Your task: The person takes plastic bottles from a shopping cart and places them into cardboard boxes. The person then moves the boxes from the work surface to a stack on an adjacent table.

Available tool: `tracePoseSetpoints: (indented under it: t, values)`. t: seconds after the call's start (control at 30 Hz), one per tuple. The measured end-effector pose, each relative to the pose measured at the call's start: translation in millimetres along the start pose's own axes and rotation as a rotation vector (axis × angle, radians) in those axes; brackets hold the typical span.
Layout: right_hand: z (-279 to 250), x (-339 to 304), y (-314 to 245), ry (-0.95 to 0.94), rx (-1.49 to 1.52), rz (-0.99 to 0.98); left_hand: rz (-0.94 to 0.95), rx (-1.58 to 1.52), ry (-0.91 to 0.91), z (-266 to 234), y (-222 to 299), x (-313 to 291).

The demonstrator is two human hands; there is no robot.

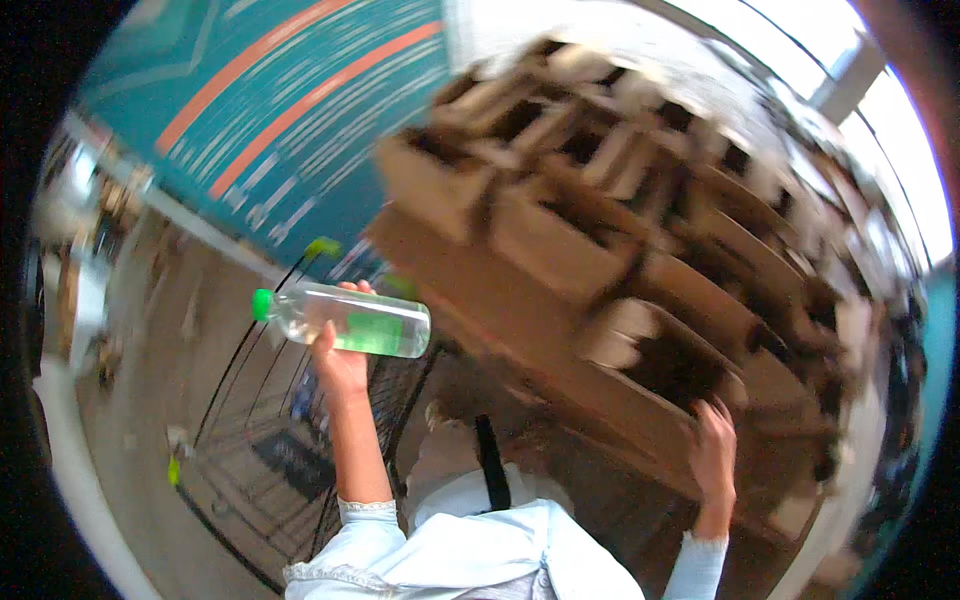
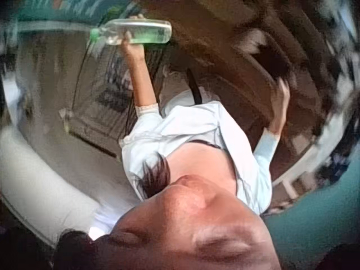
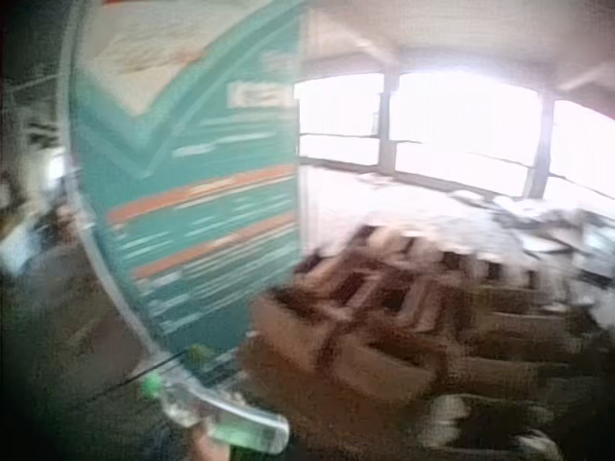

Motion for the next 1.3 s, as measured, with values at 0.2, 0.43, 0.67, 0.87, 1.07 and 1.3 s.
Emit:
tracePoseSetpoints:
  t: [0.2, 0.43, 0.67, 0.87, 1.07, 1.3]
  values:
    - [9.5, 16.3, -11.0, -0.005, -0.012, -0.261, -0.065, 0.06, -0.607, 256.0, -48.8, -12.4]
    - [-7.3, -20.5, 13.6, 0.057, 0.045, -0.186, 0.029, 1.293, -1.352, 366.7, -203.5, -116.1]
    - [6.9, -20.4, 11.7, 0.207, 0.074, -0.188, -0.057, 1.859, -1.661, 332.3, -269.2, -114.3]
    - [-41.0, -61.7, 51.2, 0.755, 0.112, 0.175, 0.195, 1.243, -1.129, 340.8, -159.0, -83.3]
    - [12.1, -17.1, 31.6, 0.558, 0.545, 0.047, -0.052, 1.143, -0.722, 232.8, -180.2, -61.0]
    - [44.0, 12.8, 51.4, 0.472, 0.352, 0.279, 0.054, 1.37, -0.906, 255.5, -212.4, -24.3]
Point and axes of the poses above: each hand's wrist, its own x-axis towards the middle knuckle, its own z-axis out of the palm, y = z × x, the point moved 8 cm from there along x, towards the middle knuckle, and after that the axes turned 9 degrees about -z, right-handed, at the moved point
